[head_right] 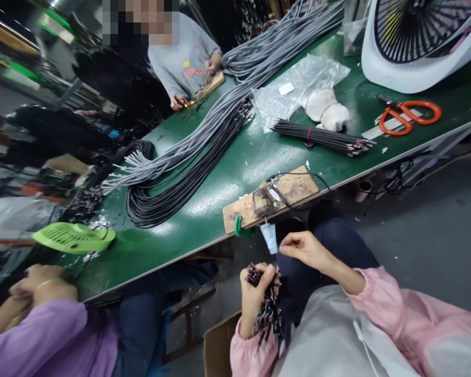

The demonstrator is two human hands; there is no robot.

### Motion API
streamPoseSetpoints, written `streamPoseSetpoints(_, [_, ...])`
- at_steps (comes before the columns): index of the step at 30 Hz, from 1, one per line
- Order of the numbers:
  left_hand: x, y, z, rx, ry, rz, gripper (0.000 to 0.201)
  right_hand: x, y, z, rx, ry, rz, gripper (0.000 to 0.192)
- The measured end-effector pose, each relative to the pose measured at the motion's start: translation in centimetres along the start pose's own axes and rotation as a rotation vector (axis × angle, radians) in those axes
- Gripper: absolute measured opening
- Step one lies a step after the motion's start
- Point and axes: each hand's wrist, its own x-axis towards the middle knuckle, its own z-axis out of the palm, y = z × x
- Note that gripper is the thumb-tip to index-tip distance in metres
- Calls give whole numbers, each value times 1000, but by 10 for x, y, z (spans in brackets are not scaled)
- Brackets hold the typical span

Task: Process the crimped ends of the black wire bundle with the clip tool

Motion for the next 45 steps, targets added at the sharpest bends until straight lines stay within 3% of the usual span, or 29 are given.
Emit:
streamPoseSetpoints(3, [-2,-13,3,-84,-27,-144,30,-8,-14,5,-194,-64,-138,21])
streamPoseSetpoints(6, [-2,-25,8,-118,-37,-179,30,-13,-29,13,-398,-119,-277,12])
streamPoseSetpoints(12, [-7,-29,19,-212,126,-229,29,-17,-32,16,-552,-15,-318,14])
streamPoseSetpoints(15, [-13,-27,21,-268,209,-253,29,-18,-23,12,-524,3,-287,14])
streamPoseSetpoints(19, [-16,-29,20,-271,224,-266,30,-20,-19,9,-446,-9,-240,11])
streamPoseSetpoints(23, [-13,-31,18,-251,219,-220,31,-20,-24,12,-415,-69,-182,23])
streamPoseSetpoints(28, [-11,-27,18,-259,180,-224,30,-19,-25,16,-381,4,-182,9])
streamPoseSetpoints(35, [-15,-28,25,-409,147,-258,33,-19,-12,18,-70,29,23,17])
streamPoseSetpoints(37, [-14,-29,26,-452,124,-259,34,-20,-9,21,-92,96,4,17])
streamPoseSetpoints(40, [-11,-31,26,-501,108,-257,35,-23,-6,25,-184,198,-143,16])
streamPoseSetpoints(42, [-8,-31,25,-525,94,-246,37,-24,-3,27,-110,160,-187,17])
streamPoseSetpoints(45, [-5,-31,21,-528,23,-199,34,-23,0,29,185,-8,-82,22])
